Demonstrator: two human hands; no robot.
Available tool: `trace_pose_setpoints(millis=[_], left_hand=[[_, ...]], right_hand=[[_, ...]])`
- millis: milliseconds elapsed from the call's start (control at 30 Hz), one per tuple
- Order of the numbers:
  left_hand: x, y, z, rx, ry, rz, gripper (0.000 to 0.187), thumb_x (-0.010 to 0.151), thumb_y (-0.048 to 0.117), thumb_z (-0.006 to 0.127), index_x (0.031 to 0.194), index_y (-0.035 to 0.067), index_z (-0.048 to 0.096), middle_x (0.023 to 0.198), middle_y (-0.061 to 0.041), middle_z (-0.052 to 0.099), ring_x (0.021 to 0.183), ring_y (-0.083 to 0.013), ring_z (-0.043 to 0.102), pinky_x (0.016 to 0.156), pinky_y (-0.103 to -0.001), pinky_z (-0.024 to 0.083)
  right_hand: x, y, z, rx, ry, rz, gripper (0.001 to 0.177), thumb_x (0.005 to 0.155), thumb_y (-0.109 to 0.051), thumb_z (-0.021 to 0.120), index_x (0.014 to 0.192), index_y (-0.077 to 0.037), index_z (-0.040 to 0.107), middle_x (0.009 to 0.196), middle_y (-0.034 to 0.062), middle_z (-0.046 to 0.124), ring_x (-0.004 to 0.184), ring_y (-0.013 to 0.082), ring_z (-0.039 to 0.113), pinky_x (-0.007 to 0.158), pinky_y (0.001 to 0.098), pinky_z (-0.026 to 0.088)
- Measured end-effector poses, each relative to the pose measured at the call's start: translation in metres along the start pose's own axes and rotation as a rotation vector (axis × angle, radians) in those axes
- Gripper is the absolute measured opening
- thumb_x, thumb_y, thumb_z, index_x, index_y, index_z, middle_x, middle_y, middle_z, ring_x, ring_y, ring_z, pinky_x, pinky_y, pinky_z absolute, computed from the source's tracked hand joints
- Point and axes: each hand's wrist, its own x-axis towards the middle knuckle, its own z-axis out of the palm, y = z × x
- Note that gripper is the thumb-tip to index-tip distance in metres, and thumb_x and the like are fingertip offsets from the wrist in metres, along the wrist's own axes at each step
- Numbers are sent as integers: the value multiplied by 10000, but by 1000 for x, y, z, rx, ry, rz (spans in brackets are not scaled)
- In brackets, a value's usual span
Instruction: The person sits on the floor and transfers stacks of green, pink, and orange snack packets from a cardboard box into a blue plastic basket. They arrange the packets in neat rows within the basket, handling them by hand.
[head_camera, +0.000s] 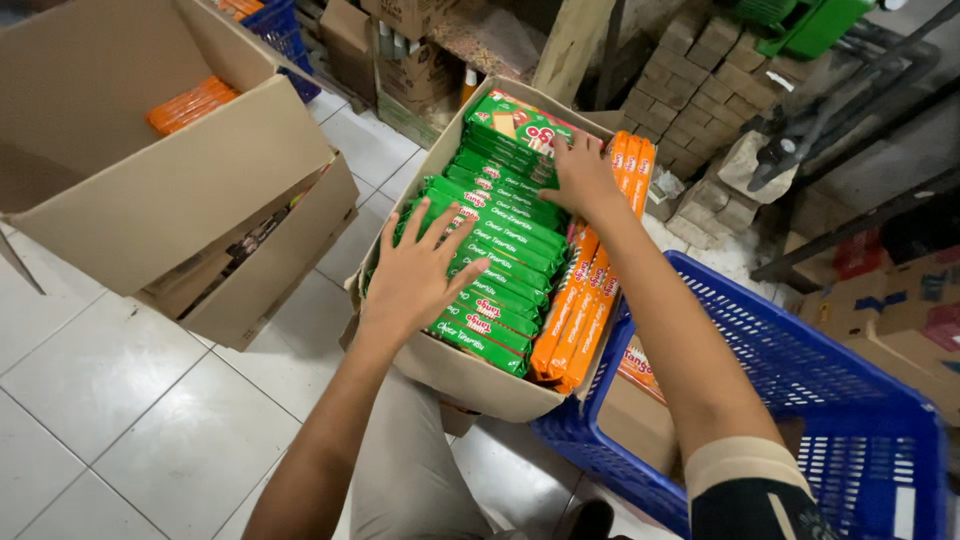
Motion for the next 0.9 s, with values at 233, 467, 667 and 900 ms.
trace_pose_setpoints(millis=[233, 467, 667, 900], left_hand=[[1, 0, 4, -24, 116, 9, 694, 1000, 679, 222, 1464, 222, 462, 1530, -60, 422, 1473, -349, 274, 1158, -621, 206], [2, 1, 7, -21, 141, 0, 657, 1000, 661, 285, 1458, 229, 472, 1515, -56, 440, 1467, -347, 287, 1151, -623, 220], [6, -6, 28, -5, 320, 59, 631, 984, 622, 330, 1455, 234, 491, 1513, 0, 451, 1434, -296, 317, 1112, -580, 249], [14, 16, 16, 37, 492, 126, 841, 930, 508, 625, 1558, 80, 267, 1584, -164, 300, 1490, -385, 219, 1161, -601, 245]], right_hand=[[16, 4, 5, 41, 50, 114, 1016, 622, -395, 948, 1343, 12, 360, 1230, 279, 399, 1208, 528, 423, 1002, 662, 405], [12, 3, -23, 238, 6, 129, 988, 559, -375, 898, 1404, -107, 461, 1298, 178, 370, 1283, 482, 448, 1111, 718, 237], [-26, 20, -84, -384, 567, -338, 823, 583, -310, 853, 1335, -145, 562, 1184, 159, 534, 1104, 273, 489, 949, 467, 354], [-137, 15, -174, -206, 620, -483, 699, 887, -572, 777, 1392, -135, 571, 1268, 229, 467, 1191, 354, 481, 956, 498, 297]])
